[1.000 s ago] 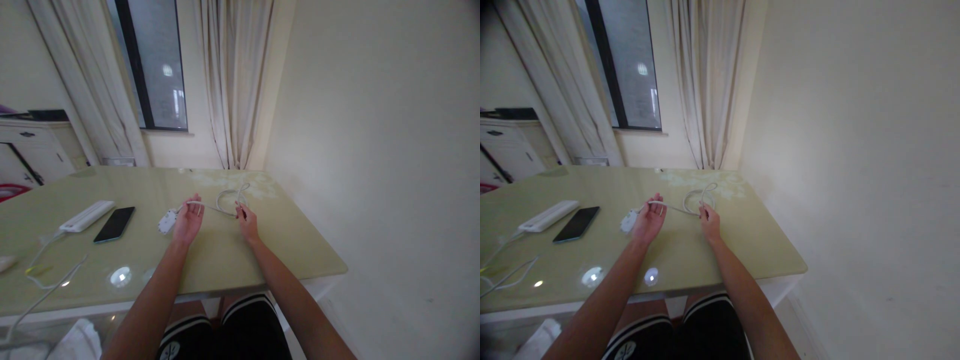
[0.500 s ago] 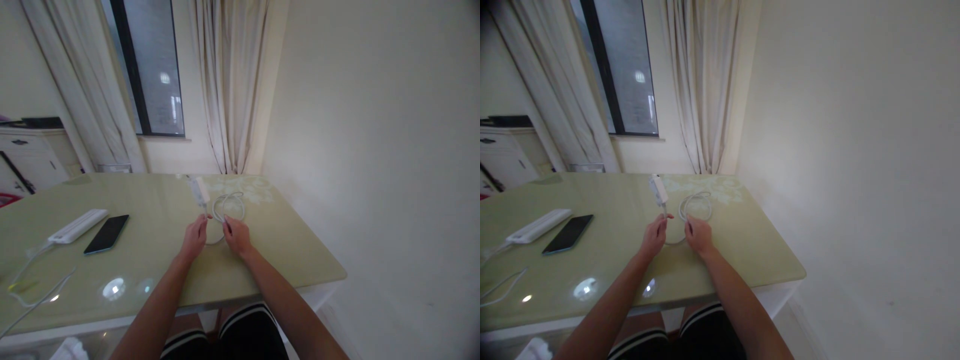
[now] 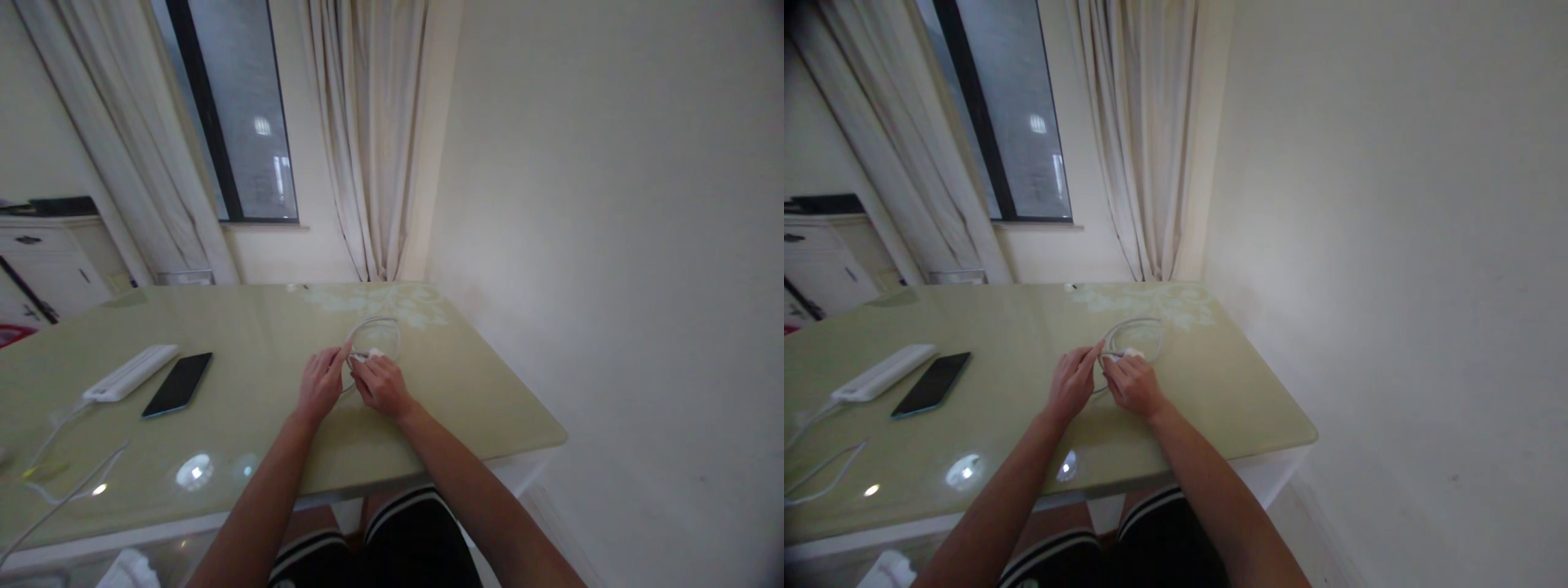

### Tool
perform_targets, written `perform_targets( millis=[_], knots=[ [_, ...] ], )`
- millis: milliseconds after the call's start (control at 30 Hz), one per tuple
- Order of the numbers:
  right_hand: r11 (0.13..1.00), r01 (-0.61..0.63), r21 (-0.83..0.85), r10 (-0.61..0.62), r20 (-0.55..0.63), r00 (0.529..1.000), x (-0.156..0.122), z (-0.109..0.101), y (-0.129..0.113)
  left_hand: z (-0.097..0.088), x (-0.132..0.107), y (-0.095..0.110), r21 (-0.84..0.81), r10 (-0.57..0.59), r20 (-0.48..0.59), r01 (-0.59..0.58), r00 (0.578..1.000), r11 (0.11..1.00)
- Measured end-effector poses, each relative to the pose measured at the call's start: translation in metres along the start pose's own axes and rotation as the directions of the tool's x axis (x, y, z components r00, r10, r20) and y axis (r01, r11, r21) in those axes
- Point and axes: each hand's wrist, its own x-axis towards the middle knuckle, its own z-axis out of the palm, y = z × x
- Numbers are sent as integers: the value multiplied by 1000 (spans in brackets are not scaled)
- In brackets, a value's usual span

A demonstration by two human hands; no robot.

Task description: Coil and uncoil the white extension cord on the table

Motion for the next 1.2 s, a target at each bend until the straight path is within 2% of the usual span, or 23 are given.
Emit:
perform_targets(
  millis=[67, 100, 200, 233, 300, 367, 433, 500, 567, 633, 733, 933, 1033, 1133, 1200],
  knots=[
    [999, -22, 30, 23, -15, 1000, -1, -3, 2, 2, 0, 4, -59, 17, -27, -19, 999, 998],
    [998, -31, 51, 32, -22, 999, -1, -4, 3, 3, 0, 6, -102, -10, -53, 5, 999, 995],
    [990, -84, 109, 90, -51, 995, -1, -7, 4, 6, 1, 14, -266, -235, -117, 198, 965, 944],
    [988, -102, 120, 110, -63, 992, -1, -8, 4, 7, 2, 15, -326, -324, -97, 277, 941, 904],
    [983, -127, 130, 139, -86, 987, 0, -10, 4, 7, 2, 15, -422, -434, 25, 403, 900, 812],
    [980, -143, 135, 157, -97, 983, 1, -11, 3, 6, 2, 13, -440, -432, 141, 447, 891, 779],
    [979, -158, 132, 171, -96, 981, 1, -13, 2, 2, 2, 11, -351, -381, 130, 402, 916, 846],
    [982, -149, 116, 159, -81, 984, 2, -14, 2, -2, 1, 8, -168, -335, 25, 335, 942, 927],
    [988, -115, 98, 121, -52, 991, 1, -14, 1, -6, 0, 7, 8, -316, -77, 318, 945, 948],
    [992, -86, 94, 89, -31, 996, 1, -14, 2, -7, -1, 7, 100, -303, -118, 315, 946, 944],
    [991, -82, 106, 87, -37, 996, 0, -14, 2, -4, -2, 10, 129, -274, -92, 285, 957, 950],
    [988, -70, 140, 74, -23, 997, -1, -15, 5, 6, -4, 19, 177, -200, 93, 182, 975, 967],
    [971, -95, 219, 101, -14, 995, -1, -16, 5, 8, -5, 18, 202, -153, 150, 121, 977, 972],
    [896, -201, 396, 217, 6, 976, 0, -15, 4, 8, -5, 13, 182, -112, 167, 81, 980, 980],
    [758, -316, 570, 321, 97, 942, 1, -12, 6, 6, -4, 11, 168, -108, 150, 82, 983, 982]
  ],
)
